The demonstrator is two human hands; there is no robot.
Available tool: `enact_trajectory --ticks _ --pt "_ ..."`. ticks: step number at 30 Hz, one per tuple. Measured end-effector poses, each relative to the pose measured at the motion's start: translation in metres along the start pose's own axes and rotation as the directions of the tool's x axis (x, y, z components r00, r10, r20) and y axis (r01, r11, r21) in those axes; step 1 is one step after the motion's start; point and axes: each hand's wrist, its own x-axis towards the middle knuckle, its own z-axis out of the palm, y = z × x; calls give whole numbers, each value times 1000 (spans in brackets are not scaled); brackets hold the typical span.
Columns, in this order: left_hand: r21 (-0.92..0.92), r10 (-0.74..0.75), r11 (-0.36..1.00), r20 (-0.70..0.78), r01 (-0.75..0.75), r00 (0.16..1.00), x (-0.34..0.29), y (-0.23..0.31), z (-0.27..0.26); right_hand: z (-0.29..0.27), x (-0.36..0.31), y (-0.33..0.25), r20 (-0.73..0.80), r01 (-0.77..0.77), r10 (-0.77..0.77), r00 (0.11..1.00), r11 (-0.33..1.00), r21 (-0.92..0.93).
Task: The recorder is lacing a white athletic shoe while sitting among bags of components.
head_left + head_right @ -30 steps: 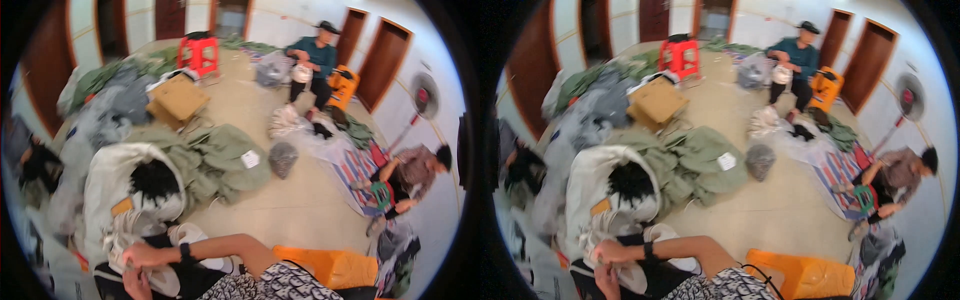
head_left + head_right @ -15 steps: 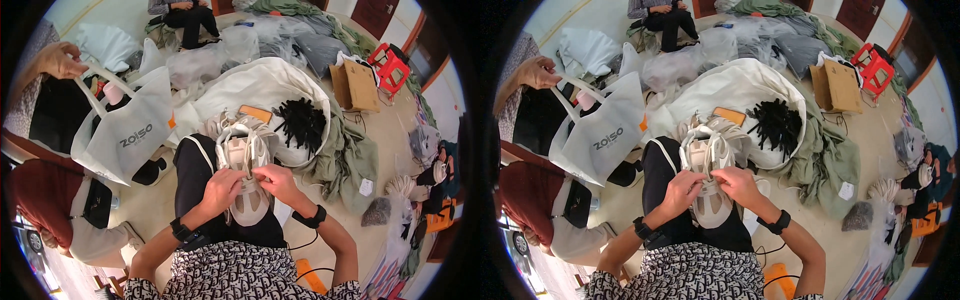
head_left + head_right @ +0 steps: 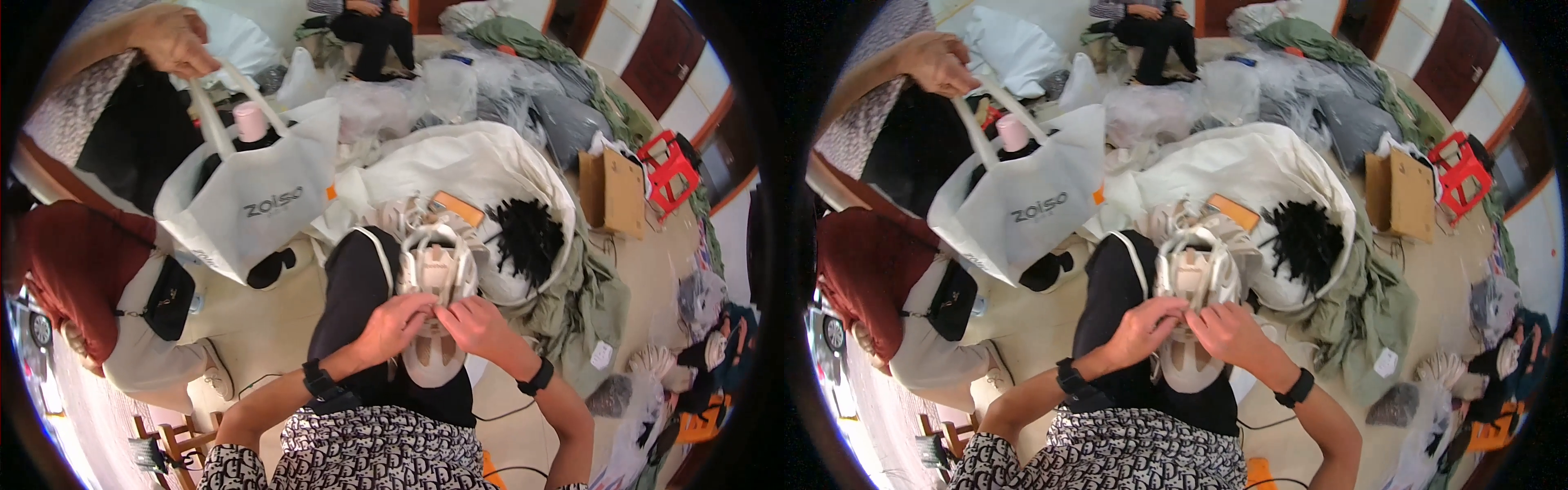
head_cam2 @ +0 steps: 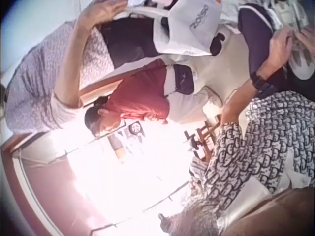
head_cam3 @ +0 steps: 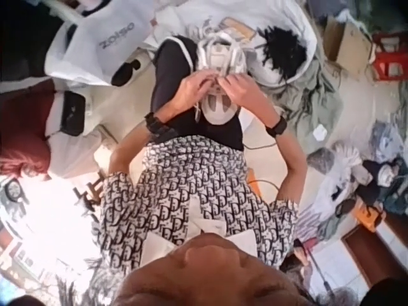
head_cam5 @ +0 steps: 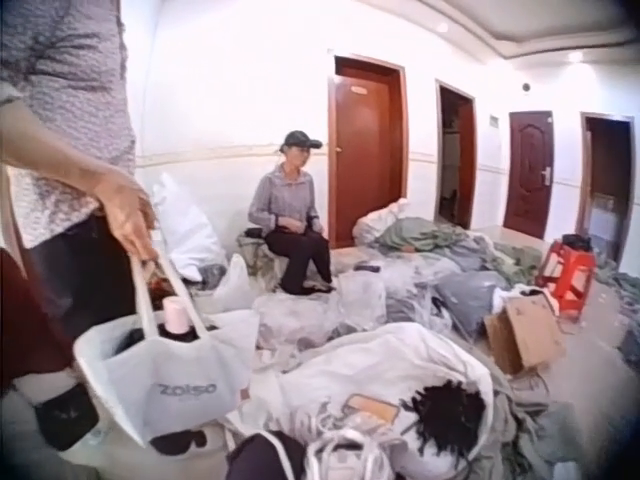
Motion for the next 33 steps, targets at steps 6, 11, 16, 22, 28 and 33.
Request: enact_trajectory --ticks 6,11,16,22,28,33 --pt "-56 44 997 -52 -47 998 -6 -9 8 3 0 -1 105 32 -25 994 998 -63" --pt "-68 67 995 -110 -75 992 -7 -9 12 -1 6 -1 174 7 -1 985 999 -33" --pt "-97 57 993 -78 -65 995 -9 -12 11 7 -1 1 200 -144 104 974 970 196" --pt "-110 38 993 -39 -42 999 -6 -11 13 -19 -6 -10 105 -231 209 972 927 296" --pt "-116 -16 993 -33 12 999 -11 -14 8 -9 14 -13 48 -152 145 988 962 226" --pt "-74 58 996 20 -57 998 -11 -7 7 -5 1 -4 29 -153 150 988 969 196"
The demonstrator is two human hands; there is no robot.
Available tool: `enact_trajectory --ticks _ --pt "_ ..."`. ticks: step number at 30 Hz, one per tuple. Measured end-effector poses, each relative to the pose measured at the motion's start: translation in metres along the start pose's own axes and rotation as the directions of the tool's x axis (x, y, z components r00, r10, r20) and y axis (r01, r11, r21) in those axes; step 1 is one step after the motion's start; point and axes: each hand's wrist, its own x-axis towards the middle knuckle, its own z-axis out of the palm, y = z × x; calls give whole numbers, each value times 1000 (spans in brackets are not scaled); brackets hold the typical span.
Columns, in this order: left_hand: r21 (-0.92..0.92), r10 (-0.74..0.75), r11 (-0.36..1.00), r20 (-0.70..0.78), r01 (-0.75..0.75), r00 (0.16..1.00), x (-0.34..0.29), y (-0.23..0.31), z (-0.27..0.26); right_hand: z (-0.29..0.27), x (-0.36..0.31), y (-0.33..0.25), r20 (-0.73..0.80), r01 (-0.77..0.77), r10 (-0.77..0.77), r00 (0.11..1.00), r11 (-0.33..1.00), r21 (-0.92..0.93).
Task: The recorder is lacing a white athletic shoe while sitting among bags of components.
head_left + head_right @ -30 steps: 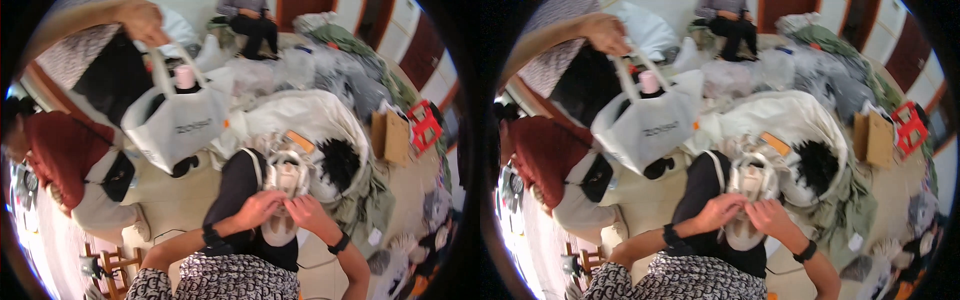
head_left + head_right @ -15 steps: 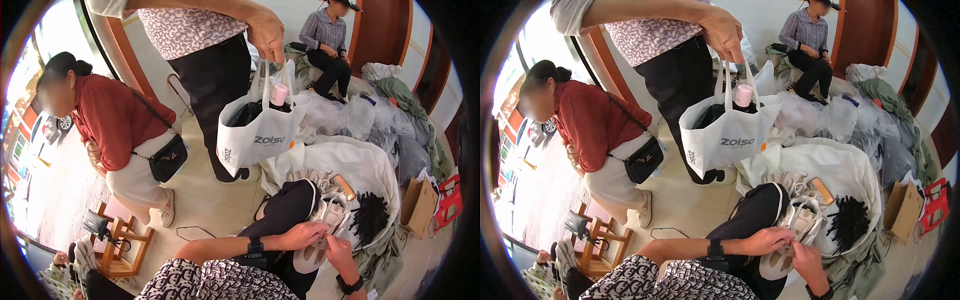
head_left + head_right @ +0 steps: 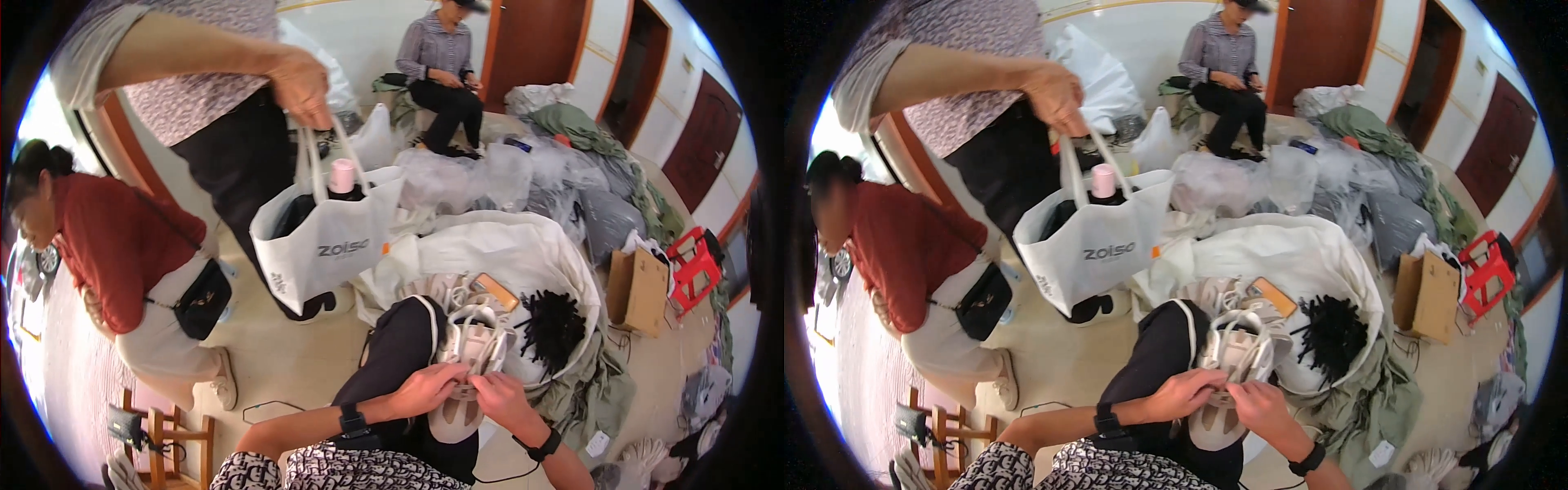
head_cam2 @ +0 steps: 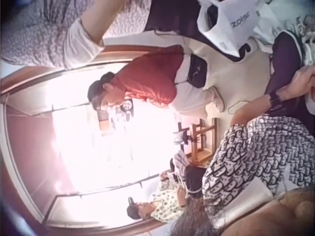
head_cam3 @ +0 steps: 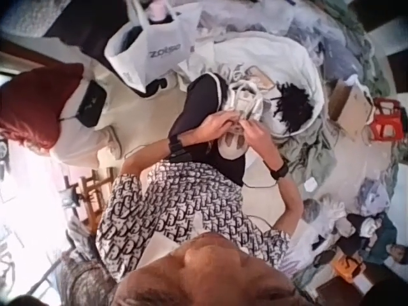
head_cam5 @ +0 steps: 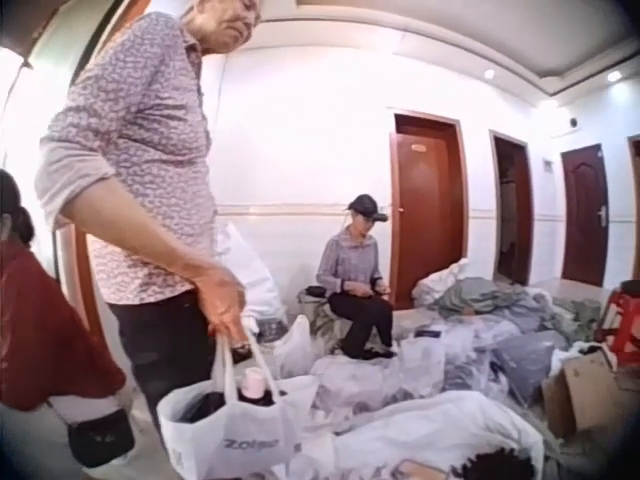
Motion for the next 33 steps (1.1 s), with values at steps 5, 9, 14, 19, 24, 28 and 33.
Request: enact_trajectory --ticks 5,9,14,19,24,28,33 --pt "42 2 999 -13 -1 1000 1 4 -6 5 6 -1 -3 67 -68 998 995 -69" --pt "40 10 999 7 -10 1000 4 6 -7 3 5 2 47 19 -18 999 999 -34" --pt "27 -15 1000 30 14 999 5 8 -7 1 9 10 167 -82 65 984 992 96" --pt "44 6 999 12 -7 1000 6 10 -9 7 9 10 196 -96 65 978 983 154" --pt "77 44 996 37 -46 998 8 11 -8 4 5 5 251 -257 193 949 932 256" --pt "114 76 990 56 -82 996 8 10 -10 -8 10 -1 486 -540 318 814 724 430" --pt "155 133 977 90 -146 987 8 7 -8 -18 7 -2 533 -605 384 754 722 335"
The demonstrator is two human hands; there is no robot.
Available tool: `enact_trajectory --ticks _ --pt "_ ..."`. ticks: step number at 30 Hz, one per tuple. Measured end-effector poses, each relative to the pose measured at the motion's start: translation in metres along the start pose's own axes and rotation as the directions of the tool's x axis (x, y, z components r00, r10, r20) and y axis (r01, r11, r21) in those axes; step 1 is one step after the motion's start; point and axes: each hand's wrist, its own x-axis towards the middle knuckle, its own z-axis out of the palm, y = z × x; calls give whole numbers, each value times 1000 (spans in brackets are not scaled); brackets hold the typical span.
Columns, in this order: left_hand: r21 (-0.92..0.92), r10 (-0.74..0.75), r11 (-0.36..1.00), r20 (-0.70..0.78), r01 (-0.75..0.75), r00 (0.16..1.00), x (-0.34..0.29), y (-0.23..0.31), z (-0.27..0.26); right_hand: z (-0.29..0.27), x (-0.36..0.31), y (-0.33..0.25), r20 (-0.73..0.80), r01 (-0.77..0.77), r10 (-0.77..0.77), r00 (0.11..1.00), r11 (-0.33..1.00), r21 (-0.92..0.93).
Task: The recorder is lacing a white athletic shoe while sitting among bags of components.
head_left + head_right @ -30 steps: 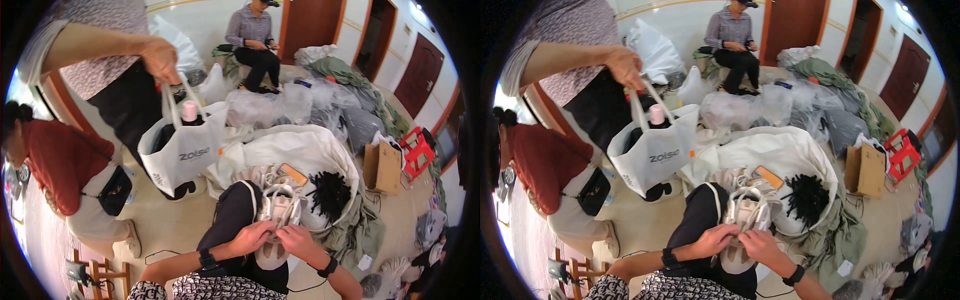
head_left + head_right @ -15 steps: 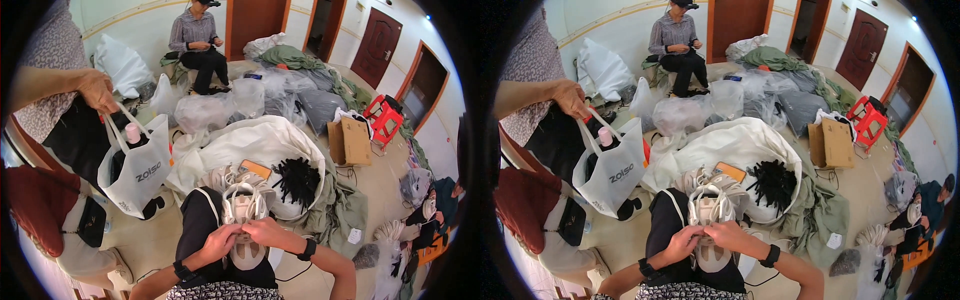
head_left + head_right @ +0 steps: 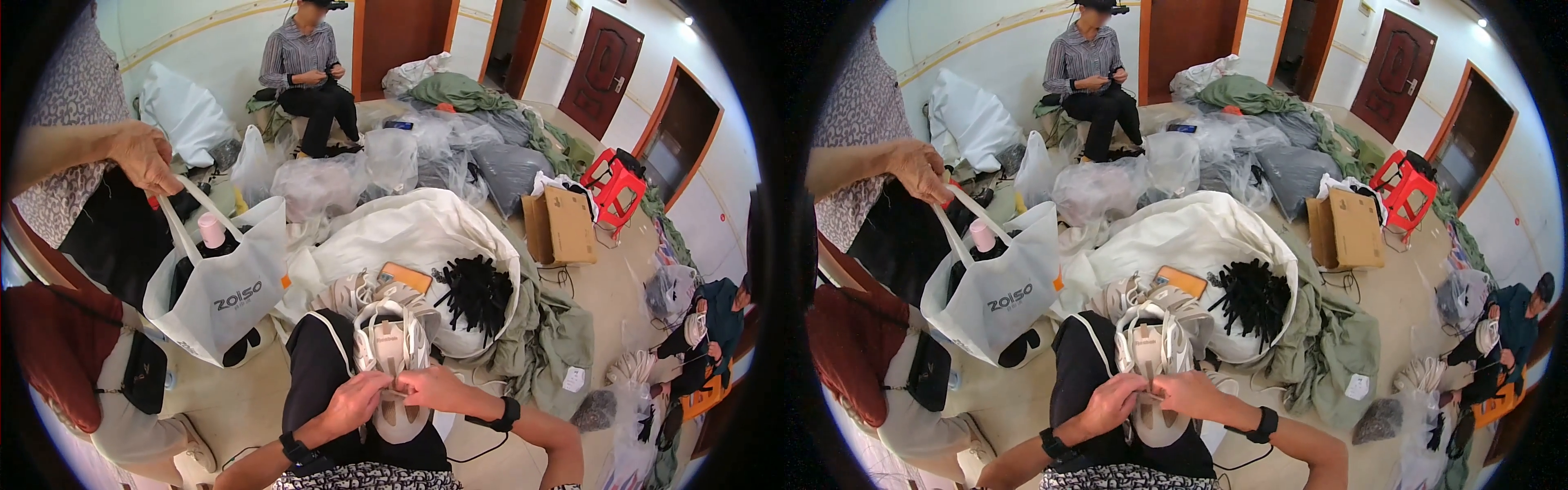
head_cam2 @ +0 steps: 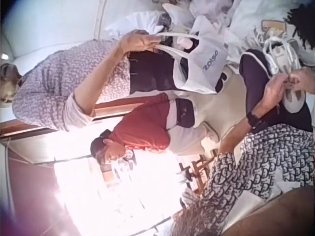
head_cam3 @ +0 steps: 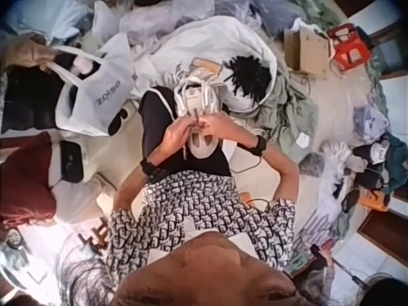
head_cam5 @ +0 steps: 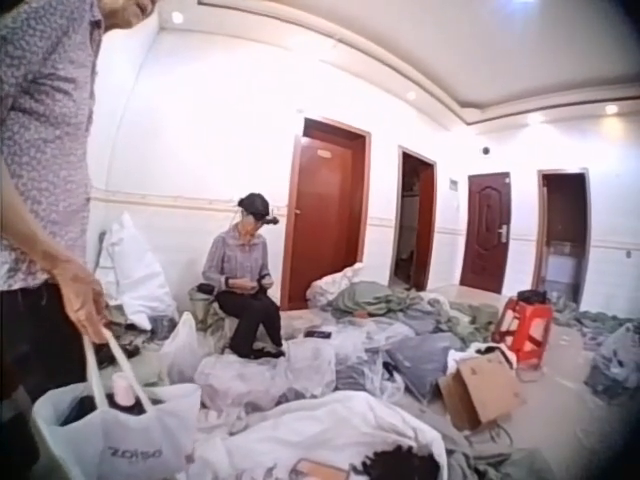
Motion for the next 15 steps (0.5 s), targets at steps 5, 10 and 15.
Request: enact_trajectory --ticks 5,10,15 --pt "49 75 996 34 -76 997 0 0 1 -2 -2 16 -50 83 -97 994 969 -232" --pt "64 96 993 47 -99 994 -2 0 -2 5 -16 5 -52 56 -69 996 975 -216" --pt "77 122 989 55 -126 991 -1 0 -2 21 -41 0 -138 162 -197 971 960 -227"
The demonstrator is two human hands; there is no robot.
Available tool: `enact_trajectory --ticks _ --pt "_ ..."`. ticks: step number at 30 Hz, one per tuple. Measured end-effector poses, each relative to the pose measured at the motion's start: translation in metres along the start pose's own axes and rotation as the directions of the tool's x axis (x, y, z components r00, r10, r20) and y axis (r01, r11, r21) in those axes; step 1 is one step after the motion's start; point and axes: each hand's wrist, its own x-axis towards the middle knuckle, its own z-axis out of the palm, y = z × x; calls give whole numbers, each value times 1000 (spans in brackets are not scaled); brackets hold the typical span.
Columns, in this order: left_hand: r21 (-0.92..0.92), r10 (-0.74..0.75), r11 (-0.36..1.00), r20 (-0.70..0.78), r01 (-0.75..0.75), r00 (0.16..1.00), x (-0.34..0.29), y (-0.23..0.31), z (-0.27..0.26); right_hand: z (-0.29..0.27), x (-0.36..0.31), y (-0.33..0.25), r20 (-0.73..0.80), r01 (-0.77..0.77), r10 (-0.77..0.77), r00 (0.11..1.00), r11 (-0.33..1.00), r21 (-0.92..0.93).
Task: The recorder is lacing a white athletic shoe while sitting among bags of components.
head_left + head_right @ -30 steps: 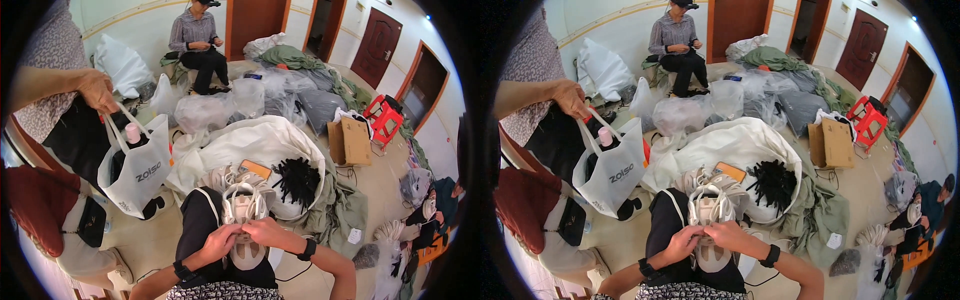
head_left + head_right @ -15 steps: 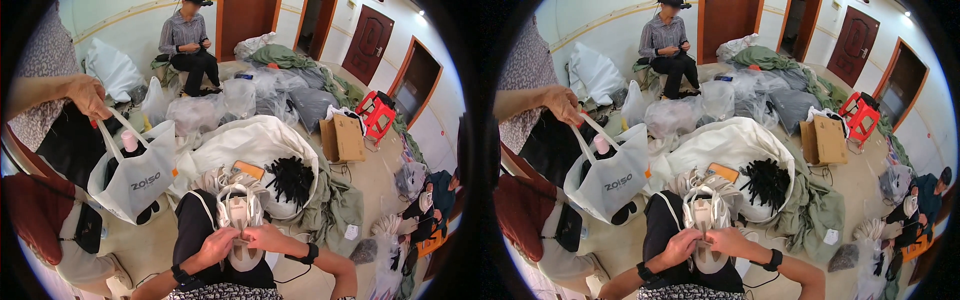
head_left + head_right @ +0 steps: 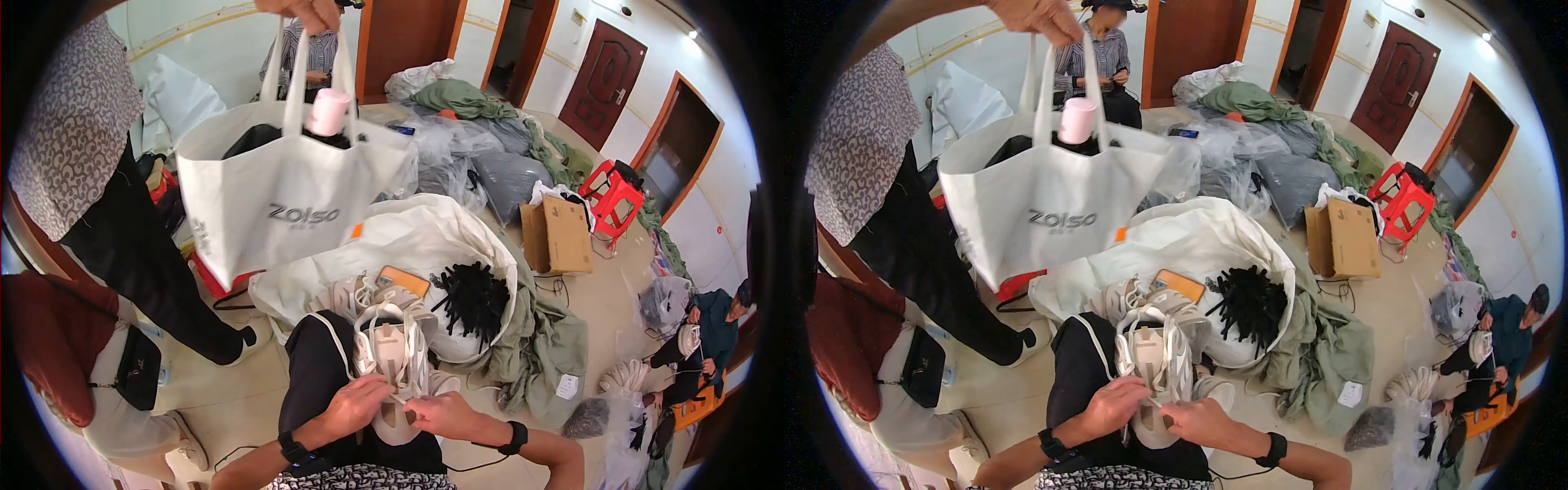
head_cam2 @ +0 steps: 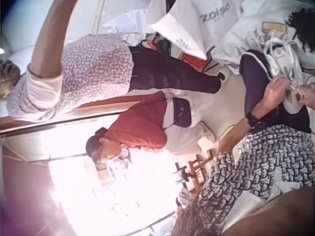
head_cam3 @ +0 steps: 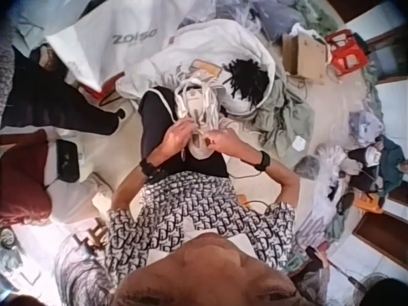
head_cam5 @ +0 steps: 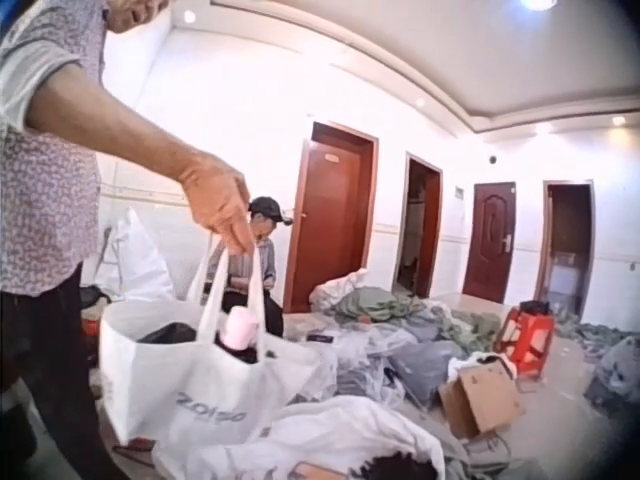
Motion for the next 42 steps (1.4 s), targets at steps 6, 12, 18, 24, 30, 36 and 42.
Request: enact_trajectory --ticks 6,12,18,24,30,36,42 --pt "22 9 1000 2 -9 1000 3 4 1 -15 10 38 -203 102 -167 965 950 -296" --pt "63 37 997 7 -38 999 -1 5 3 -2 -3 18 -172 123 -148 974 982 -146" --pt "104 57 993 39 -60 998 0 10 3 9 -17 -17 -143 117 -101 984 988 104" --pt "119 80 988 110 -93 991 7 35 13 -1 -10 -8 -121 130 -110 987 976 174" --pt "-28 -39 999 206 46 978 10 42 5 -10 8 26 -184 132 -114 976 987 90" --pt "-158 -117 976 201 150 973 -4 40 -12 1 27 40 -229 244 -245 942 969 -33" --pt "-229 -100 958 306 175 947 -12 51 -13 6 -1 17 -19 326 -326 945 938 119"
